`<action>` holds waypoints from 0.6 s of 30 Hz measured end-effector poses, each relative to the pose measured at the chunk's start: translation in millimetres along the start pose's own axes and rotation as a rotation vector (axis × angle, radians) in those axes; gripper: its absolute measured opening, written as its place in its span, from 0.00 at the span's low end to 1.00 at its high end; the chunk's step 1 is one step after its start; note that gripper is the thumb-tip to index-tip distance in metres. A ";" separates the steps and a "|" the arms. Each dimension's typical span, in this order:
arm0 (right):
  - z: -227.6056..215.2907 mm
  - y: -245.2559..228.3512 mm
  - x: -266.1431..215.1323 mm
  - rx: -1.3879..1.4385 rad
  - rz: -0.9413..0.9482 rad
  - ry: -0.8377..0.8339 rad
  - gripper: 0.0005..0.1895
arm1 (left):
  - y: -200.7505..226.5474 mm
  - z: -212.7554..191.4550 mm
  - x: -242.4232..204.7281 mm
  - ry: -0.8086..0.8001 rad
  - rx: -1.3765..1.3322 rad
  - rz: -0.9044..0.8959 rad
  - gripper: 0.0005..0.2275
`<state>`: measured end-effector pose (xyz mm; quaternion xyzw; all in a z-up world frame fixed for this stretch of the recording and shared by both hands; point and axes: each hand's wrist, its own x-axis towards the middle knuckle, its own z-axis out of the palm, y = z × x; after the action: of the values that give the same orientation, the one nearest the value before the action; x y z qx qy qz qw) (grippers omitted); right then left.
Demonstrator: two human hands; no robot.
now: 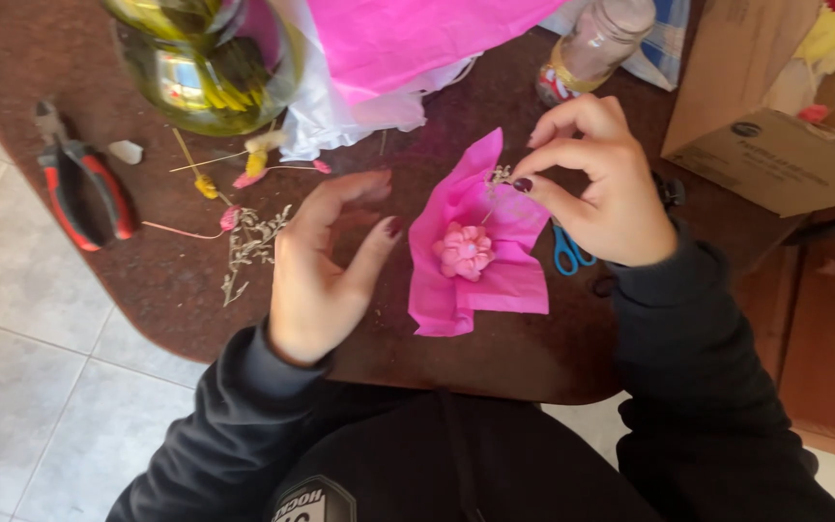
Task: Assembling a decorative flower arrangement using tissue paper and dried plants.
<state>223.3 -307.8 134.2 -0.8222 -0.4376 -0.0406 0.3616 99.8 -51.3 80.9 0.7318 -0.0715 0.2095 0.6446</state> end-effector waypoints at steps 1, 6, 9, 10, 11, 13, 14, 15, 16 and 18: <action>2.3 6.2 -2.2 -0.091 0.015 0.004 0.07 | -12.6 -0.5 -4.6 -0.043 -0.050 -0.093 0.16; 18.4 18.3 -6.0 -0.204 0.056 0.005 0.08 | -36.0 -2.6 -18.7 -0.284 -0.075 -0.191 0.27; 22.5 15.5 -6.0 -0.196 0.081 -0.012 0.08 | -36.6 16.7 -24.2 -0.385 0.087 -0.033 0.32; 23.5 14.5 -5.6 -0.190 0.089 -0.022 0.08 | -37.7 25.8 -25.4 -0.357 0.077 -0.014 0.31; 24.2 14.1 -5.2 -0.185 0.098 -0.032 0.08 | -38.8 35.3 -26.2 -0.330 0.068 0.005 0.30; 26.5 13.7 -7.2 -0.181 0.101 -0.045 0.08 | -51.3 44.5 -28.6 -0.302 0.094 0.025 0.28; 27.7 13.5 -8.8 -0.177 0.105 -0.059 0.09 | -57.3 49.2 -30.1 -0.274 0.119 0.044 0.26; 28.0 12.6 -9.1 -0.175 0.110 -0.059 0.09 | -58.9 52.0 -31.7 -0.279 0.119 0.040 0.26; 27.4 12.8 -7.6 -0.176 0.101 -0.065 0.08 | -61.5 54.7 -30.2 -0.260 0.153 0.054 0.25; 26.9 13.5 -6.9 -0.174 0.095 -0.073 0.08 | -66.3 58.2 -28.8 -0.242 0.186 0.063 0.23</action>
<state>222.4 -300.4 104.3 -0.8713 -0.4058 -0.0316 0.2741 111.2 -102.3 4.1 0.8057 -0.1519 0.1456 0.5537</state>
